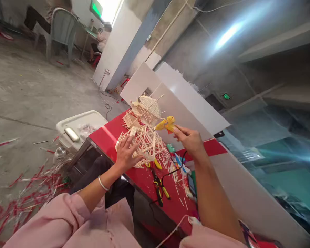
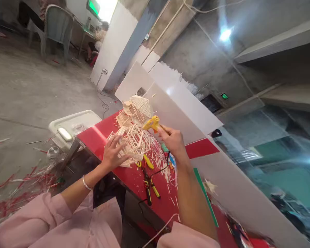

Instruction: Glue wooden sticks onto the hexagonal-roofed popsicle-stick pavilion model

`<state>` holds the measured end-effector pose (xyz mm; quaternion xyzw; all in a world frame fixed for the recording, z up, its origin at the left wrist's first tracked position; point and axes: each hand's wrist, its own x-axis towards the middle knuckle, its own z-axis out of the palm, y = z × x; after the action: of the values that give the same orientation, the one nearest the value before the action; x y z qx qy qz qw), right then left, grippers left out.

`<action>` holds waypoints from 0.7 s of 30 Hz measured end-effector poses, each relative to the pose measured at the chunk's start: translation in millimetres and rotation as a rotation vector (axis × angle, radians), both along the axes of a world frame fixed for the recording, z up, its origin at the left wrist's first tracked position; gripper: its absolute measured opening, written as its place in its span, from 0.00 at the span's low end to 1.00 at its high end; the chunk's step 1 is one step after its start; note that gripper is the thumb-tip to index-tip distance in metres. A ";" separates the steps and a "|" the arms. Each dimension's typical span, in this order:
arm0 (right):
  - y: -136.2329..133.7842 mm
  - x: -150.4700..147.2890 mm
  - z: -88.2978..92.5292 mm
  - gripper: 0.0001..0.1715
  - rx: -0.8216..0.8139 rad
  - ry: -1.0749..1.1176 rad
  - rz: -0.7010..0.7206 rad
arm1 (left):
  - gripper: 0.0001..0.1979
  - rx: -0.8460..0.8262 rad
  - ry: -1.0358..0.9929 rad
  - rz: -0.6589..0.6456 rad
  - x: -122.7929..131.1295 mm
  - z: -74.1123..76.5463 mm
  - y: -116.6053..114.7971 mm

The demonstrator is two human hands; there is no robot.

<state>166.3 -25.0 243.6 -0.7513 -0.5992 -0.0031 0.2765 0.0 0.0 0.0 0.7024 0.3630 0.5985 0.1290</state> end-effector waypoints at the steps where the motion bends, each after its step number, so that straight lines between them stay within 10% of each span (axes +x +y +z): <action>1: 0.0 0.0 0.1 0.34 0.000 -0.005 -0.003 | 0.28 -0.004 0.003 0.003 0.1 0.8 -0.2; 21: -3.7 -3.8 0.3 0.33 0.009 0.010 -0.011 | 0.25 -0.023 0.012 0.000 -0.6 4.2 -1.0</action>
<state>162.5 -28.8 243.9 -0.7534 -0.5936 -0.0038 0.2829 -0.6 -1.0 4.2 0.7046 0.3706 0.5900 0.1348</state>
